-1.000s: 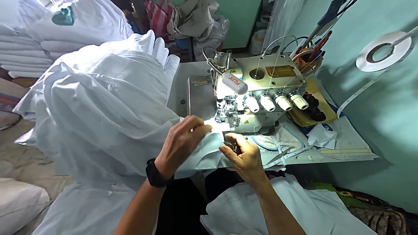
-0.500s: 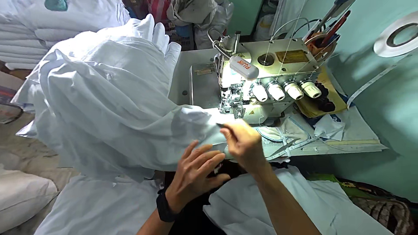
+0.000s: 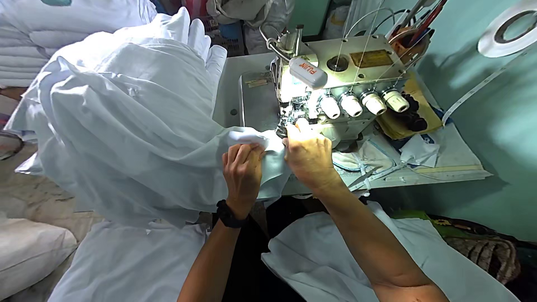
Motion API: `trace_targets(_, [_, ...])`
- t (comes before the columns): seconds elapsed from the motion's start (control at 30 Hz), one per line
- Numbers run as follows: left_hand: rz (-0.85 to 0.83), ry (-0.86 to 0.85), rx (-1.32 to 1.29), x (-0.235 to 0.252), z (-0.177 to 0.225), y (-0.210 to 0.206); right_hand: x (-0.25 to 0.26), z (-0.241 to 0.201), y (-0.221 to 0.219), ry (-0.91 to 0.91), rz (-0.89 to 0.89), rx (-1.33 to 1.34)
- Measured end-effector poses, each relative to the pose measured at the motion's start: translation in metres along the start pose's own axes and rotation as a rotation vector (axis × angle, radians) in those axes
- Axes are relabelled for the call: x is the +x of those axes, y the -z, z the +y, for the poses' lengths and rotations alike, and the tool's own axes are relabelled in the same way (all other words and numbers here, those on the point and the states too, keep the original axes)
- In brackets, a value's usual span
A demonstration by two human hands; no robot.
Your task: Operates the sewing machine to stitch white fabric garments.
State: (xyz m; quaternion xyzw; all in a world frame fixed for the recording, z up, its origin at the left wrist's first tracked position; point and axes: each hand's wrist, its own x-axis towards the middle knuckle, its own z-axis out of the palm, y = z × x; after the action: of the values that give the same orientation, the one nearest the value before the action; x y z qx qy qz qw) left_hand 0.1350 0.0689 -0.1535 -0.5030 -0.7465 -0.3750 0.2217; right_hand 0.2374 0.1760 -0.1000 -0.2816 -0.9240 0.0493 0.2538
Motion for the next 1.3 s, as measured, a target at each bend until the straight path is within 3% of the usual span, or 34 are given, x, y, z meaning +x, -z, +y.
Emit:
trace_targets(0.13, [-0.004,0.025,0.065,0.002,0.017,0.01,-0.001,0.008,0.0,0.066,-0.008,0.135])
trace_targets(0.23, [-0.083,0.133,-0.098,0.001,0.024,0.03,-0.006,0.021,0.016,-0.041,0.036,0.522])
trace_targets(0.33, [0.01,0.173,-0.261,-0.003,0.031,0.048,-0.034,0.018,0.012,-0.175,0.143,0.937])
trace_targets(0.47, [0.183,0.127,-0.372,0.001,0.043,0.071,-0.078,-0.024,-0.036,-0.228,0.152,0.797])
trace_targets(0.57, [0.294,0.053,-0.226,0.032,0.026,0.106,-0.085,-0.028,-0.05,-0.273,0.068,0.724])
trace_targets(0.63, [0.359,-0.046,-0.2,0.067,-0.001,0.116,-0.08,-0.015,-0.036,-0.348,0.014,0.885])
trace_targets(0.7, [0.377,-0.211,-0.24,0.114,-0.028,0.099,-0.071,0.001,-0.021,-0.495,-0.035,1.189])
trace_targets(0.73, [0.317,-0.25,-0.239,0.134,-0.041,0.084,-0.066,0.007,-0.016,-0.589,-0.059,1.341])
trace_targets(0.8, [-0.024,-0.15,-0.211,0.148,-0.05,0.057,-0.06,0.017,-0.012,-0.8,-0.124,1.573])
trace_targets(0.87, [-0.339,-0.096,-0.196,0.125,-0.041,0.036,-0.06,0.026,-0.017,-0.928,-0.209,1.662])
trace_targets(0.97, [-0.56,-0.079,-0.173,0.068,-0.016,0.014,-0.066,0.036,-0.028,-0.963,-0.314,1.73])
trace_targets(1.03, [-0.576,-0.064,-0.19,0.059,-0.018,0.006,-0.064,0.037,-0.032,-0.958,-0.297,1.745])
trace_targets(1.17, [-0.499,-0.017,-0.226,0.094,-0.048,-0.022,-0.053,0.027,-0.04,-0.997,0.01,1.599])
trace_targets(1.23, [-0.405,-0.031,-0.193,0.104,-0.052,-0.029,-0.057,0.025,-0.046,-0.883,0.19,1.435])
trace_targets(1.3, [-0.328,-0.153,-0.15,0.094,-0.039,-0.016,-0.07,0.031,-0.052,-0.7,0.328,1.225])
